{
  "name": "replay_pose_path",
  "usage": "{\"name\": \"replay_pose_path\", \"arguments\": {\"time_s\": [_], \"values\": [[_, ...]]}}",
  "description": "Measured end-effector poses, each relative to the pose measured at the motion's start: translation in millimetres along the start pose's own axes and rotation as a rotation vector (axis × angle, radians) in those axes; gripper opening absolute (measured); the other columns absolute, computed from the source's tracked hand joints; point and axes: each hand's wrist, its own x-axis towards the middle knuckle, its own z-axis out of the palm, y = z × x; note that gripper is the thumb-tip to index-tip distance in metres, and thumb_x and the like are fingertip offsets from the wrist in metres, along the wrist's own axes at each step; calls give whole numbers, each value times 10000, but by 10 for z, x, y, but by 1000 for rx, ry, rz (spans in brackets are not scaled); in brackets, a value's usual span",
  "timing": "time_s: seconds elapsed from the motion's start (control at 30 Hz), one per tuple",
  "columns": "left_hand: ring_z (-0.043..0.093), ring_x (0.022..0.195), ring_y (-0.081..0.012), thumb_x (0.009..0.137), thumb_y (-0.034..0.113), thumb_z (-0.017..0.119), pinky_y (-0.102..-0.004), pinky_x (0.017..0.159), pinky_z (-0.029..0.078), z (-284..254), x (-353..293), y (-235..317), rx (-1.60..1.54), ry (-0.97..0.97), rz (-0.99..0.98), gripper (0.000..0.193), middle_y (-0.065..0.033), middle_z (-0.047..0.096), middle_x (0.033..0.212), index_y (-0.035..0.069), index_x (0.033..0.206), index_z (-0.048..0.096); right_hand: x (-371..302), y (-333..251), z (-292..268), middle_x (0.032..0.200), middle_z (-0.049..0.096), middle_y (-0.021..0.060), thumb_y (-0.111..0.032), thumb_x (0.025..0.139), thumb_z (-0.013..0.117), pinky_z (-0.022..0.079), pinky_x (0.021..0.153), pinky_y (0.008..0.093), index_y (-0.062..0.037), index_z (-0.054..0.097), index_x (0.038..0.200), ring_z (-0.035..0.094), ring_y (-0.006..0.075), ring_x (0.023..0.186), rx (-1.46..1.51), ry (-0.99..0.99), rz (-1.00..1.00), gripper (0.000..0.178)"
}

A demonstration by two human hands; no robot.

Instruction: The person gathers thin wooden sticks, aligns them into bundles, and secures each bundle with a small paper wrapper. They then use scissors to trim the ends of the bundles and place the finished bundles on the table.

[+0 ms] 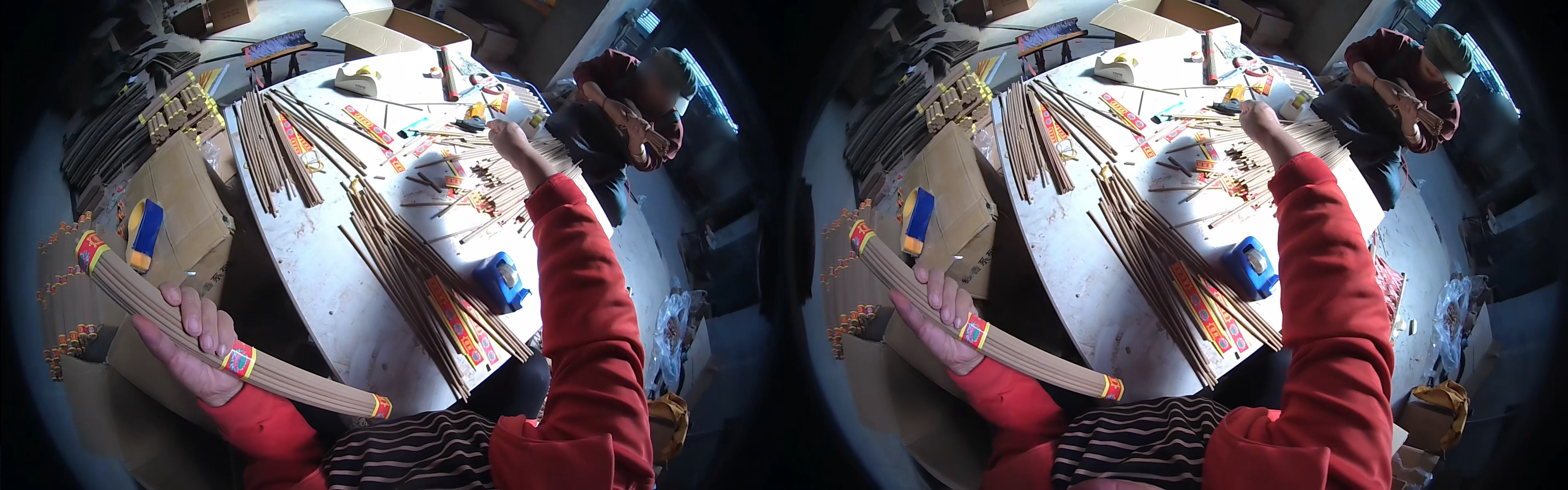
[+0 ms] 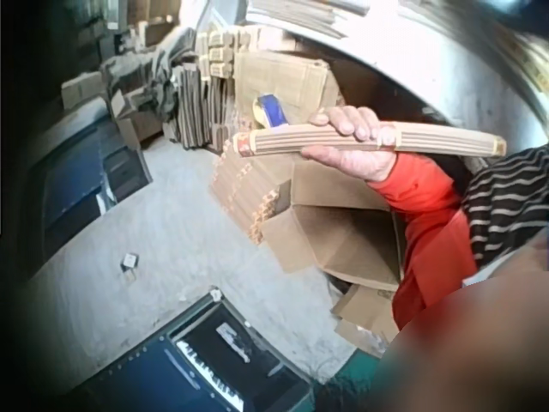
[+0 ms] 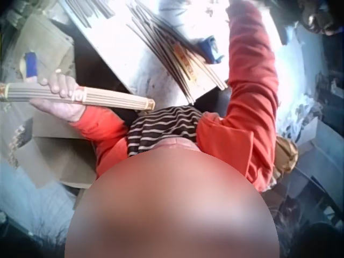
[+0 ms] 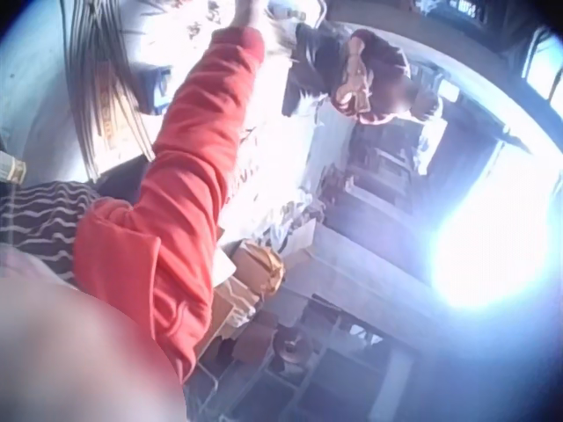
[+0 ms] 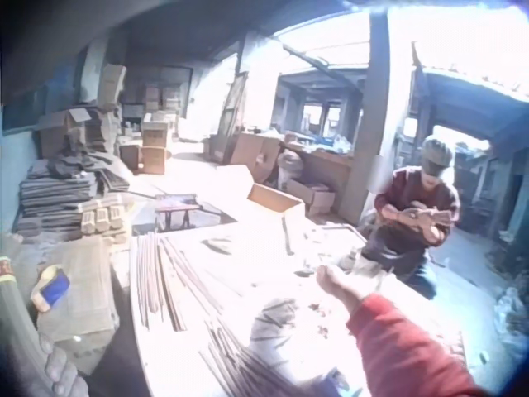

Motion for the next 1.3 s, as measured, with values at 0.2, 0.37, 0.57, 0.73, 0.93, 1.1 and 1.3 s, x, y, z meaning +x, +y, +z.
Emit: {"name": "replay_pose_path", "arguments": {"time_s": [0.2,0.37,0.57,0.73,0.93,1.1,1.3], "values": [[501,506,-156,901,449,428,-269,407,444,-73,116,8,-16,-17,-40,430,-81,486,689,25,973,412,261,76,158,987,613,216,-99,803,484,458,798,357,-6,557,1119,604,311,913,-170,-62,-67,338],[493,488,-146,885,501,414,-259,403,440,-62,157,-71,65,33,-55,485,-76,497,694,29,995,427,262,-162,284,1000,606,224,-131,785,498,452,831,356,-33,573,1111,592,324,941,-59,-103,9,349],[481,496,-159,893,569,284,-278,460,418,128,156,-157,238,169,-157,591,-99,522,700,31,1052,470,-9,-889,264,1023,620,169,-142,808,573,455,825,310,-9,549,1142,594,238,961,121,-264,-31,360],[506,587,-126,827,542,501,-243,519,426,198,30,-55,877,122,93,600,-80,529,737,-20,1033,477,-14,-994,156,1072,593,181,-164,803,582,448,844,342,-44,470,1231,575,270,1002,68,-253,-145,458],[501,745,-100,815,295,646,-227,699,407,1,72,-58,1189,15,195,386,-27,564,834,-13,1026,549,50,-852,36,999,611,200,-148,809,577,459,817,334,-20,471,1223,599,273,933,-144,-141,-131,446],[508,728,-102,814,259,651,-229,685,413,-68,160,-150,1234,12,174,342,-25,569,819,-13,1001,563,113,-580,-64,1003,592,236,-128,788,556,453,805,365,-55,485,1218,584,337,930,-226,-125,-91,442],[506,725,-98,801,250,668,-226,687,412,-170,260,-357,1233,33,78,336,-20,563,801,-17,981,571,280,-256,60,1023,566,283,-108,773,458,432,868,385,-94,436,1277,558,373,978,-257,-140,-79,504]]}}
